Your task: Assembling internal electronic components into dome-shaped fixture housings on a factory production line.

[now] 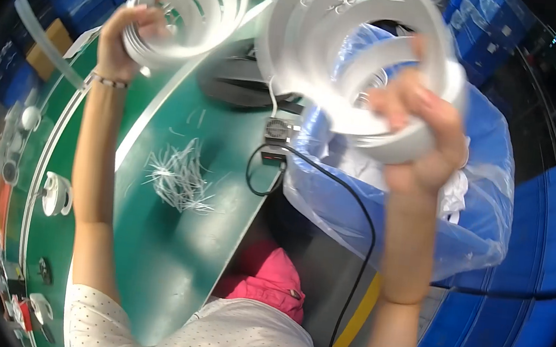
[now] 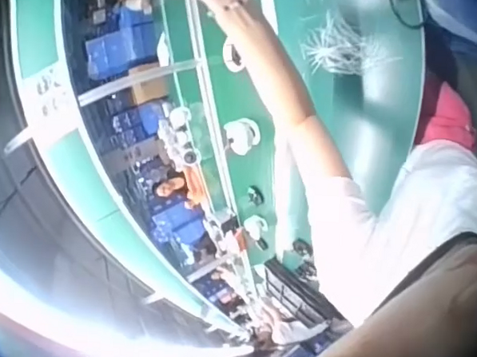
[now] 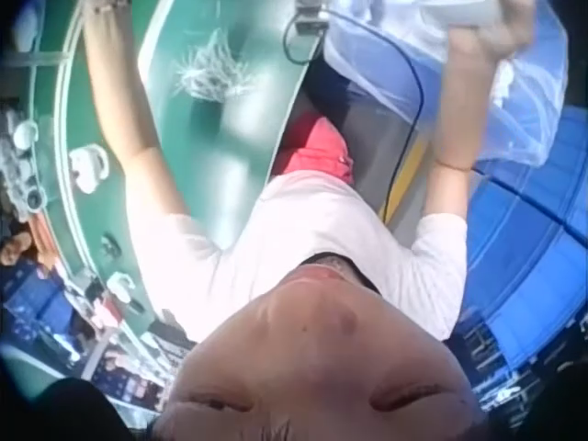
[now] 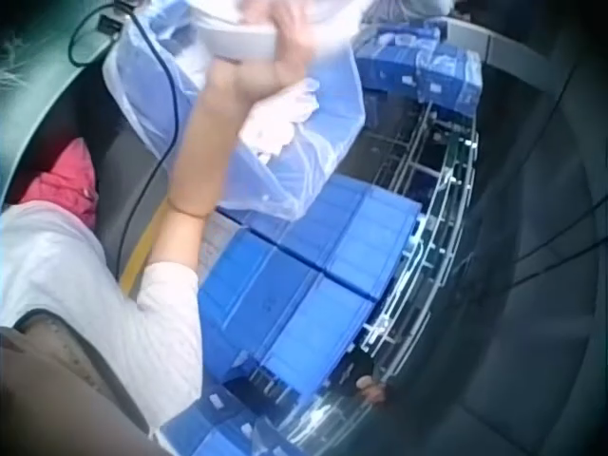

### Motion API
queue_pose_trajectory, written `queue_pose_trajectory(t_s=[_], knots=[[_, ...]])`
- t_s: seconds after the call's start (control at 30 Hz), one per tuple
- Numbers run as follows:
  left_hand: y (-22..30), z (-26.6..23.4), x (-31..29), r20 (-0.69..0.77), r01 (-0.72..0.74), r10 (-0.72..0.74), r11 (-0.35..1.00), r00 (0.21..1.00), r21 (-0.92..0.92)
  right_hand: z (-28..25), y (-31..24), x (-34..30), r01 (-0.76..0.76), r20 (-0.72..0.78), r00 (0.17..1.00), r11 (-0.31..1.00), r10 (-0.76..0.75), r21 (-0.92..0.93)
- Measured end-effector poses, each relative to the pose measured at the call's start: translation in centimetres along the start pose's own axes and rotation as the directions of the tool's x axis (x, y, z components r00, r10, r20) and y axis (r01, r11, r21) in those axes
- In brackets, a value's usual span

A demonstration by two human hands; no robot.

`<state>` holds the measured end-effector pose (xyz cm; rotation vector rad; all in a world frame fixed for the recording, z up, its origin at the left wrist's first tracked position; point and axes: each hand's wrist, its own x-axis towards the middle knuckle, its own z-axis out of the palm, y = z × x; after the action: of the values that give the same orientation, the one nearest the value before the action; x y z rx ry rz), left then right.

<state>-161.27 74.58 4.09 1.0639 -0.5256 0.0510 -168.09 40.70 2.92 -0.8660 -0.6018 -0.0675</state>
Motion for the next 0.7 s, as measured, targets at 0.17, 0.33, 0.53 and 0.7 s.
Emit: queue_pose_trajectory(t_s=[0.17,0.33,0.53,0.7], knots=[[-6.0,-10.1,-5.1,-0.183,-0.089,-0.039,0.761,0.982,-0.642,4.4,14.1,2.5,-0.216,0.004,0.955,0.685,0.297,0.696],[-12.5,-16.0,-7.3,-0.602,-0.646,0.295,0.552,0.742,-0.527,3.6,26.3,1.6,0.026,-0.228,0.908,0.496,0.351,0.868],[-13.2,-18.0,-10.2,-0.582,-0.603,0.216,0.488,0.784,-0.631,1.0,30.8,-2.6,-0.124,-0.054,0.916,0.408,0.398,0.905],[-10.6,-15.6,-13.6,-0.515,-0.284,-0.181,0.661,0.838,-0.695,-0.1,28.2,-2.3,-0.235,-0.240,0.781,0.628,0.577,0.742]])
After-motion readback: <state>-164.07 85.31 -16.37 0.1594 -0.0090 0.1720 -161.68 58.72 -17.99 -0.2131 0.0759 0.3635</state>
